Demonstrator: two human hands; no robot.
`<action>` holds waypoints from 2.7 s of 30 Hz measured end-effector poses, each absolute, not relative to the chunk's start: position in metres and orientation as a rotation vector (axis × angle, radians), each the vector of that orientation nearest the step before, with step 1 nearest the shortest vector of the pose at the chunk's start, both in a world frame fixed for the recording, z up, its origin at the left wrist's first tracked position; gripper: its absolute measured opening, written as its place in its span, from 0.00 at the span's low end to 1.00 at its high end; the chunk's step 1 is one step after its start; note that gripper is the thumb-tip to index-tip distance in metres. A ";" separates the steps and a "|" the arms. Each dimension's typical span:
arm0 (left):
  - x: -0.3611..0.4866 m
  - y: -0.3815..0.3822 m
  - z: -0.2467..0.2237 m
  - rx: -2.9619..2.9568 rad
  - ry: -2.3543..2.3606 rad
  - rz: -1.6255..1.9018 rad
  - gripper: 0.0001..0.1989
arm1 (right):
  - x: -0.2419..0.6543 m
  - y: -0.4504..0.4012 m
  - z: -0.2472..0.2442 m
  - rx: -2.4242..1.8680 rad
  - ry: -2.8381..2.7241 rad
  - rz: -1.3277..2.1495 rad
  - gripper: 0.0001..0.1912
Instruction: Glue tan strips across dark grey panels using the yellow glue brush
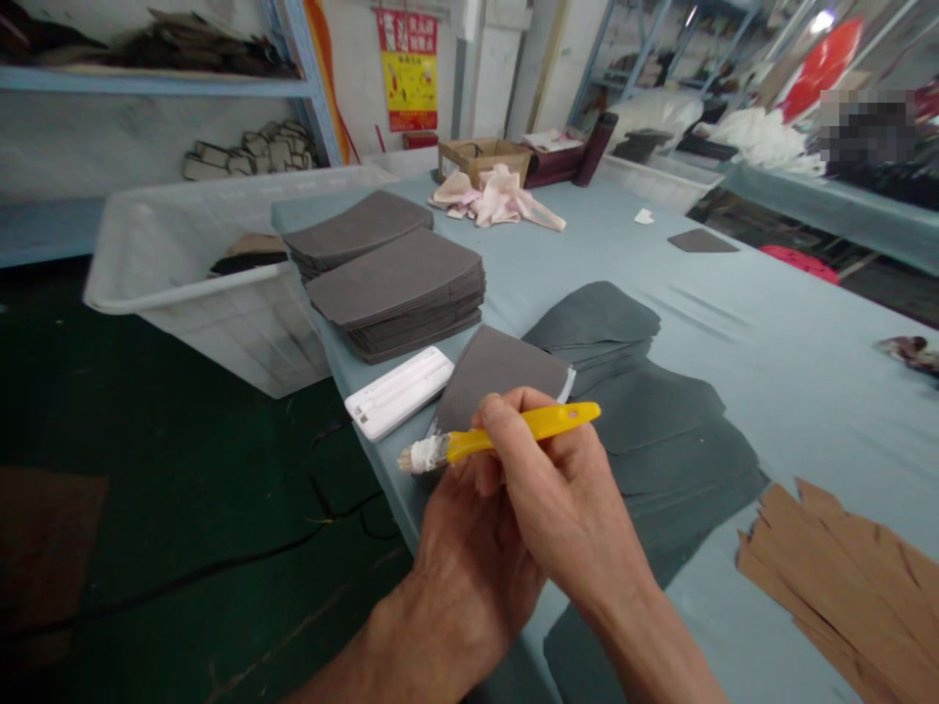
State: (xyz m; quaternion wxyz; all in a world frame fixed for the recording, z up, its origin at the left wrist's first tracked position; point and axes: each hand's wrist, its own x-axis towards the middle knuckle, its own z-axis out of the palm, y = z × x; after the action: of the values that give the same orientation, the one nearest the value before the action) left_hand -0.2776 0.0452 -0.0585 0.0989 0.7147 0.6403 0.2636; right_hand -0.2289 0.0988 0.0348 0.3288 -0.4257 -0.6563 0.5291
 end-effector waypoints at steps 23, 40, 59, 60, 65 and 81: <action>-0.296 0.036 -0.049 2.201 1.932 0.785 0.45 | -0.239 0.134 0.006 -1.214 -1.422 1.235 0.21; -0.297 0.036 -0.047 2.207 1.964 0.820 0.45 | -0.249 0.168 0.001 -1.238 -1.547 0.936 0.18; -0.300 0.034 -0.049 2.256 1.937 0.771 0.39 | -0.245 0.240 -0.007 -1.185 -1.468 0.778 0.14; -0.300 0.034 -0.048 2.251 1.932 0.760 0.39 | -0.243 0.239 -0.005 -1.167 -1.447 0.776 0.15; -0.300 0.036 -0.046 2.208 1.911 0.701 0.39 | -0.226 0.216 0.007 -1.101 -1.364 0.783 0.17; -0.302 0.046 -0.017 2.141 1.984 0.550 0.33 | -0.115 0.075 0.022 -1.173 -0.986 0.928 0.23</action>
State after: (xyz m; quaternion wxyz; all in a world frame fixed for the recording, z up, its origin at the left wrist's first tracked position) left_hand -0.3024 0.0457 -0.0167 0.0856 0.7180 0.6657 0.1843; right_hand -0.1149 0.0747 0.0221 0.6249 -0.5111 -0.4299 0.4043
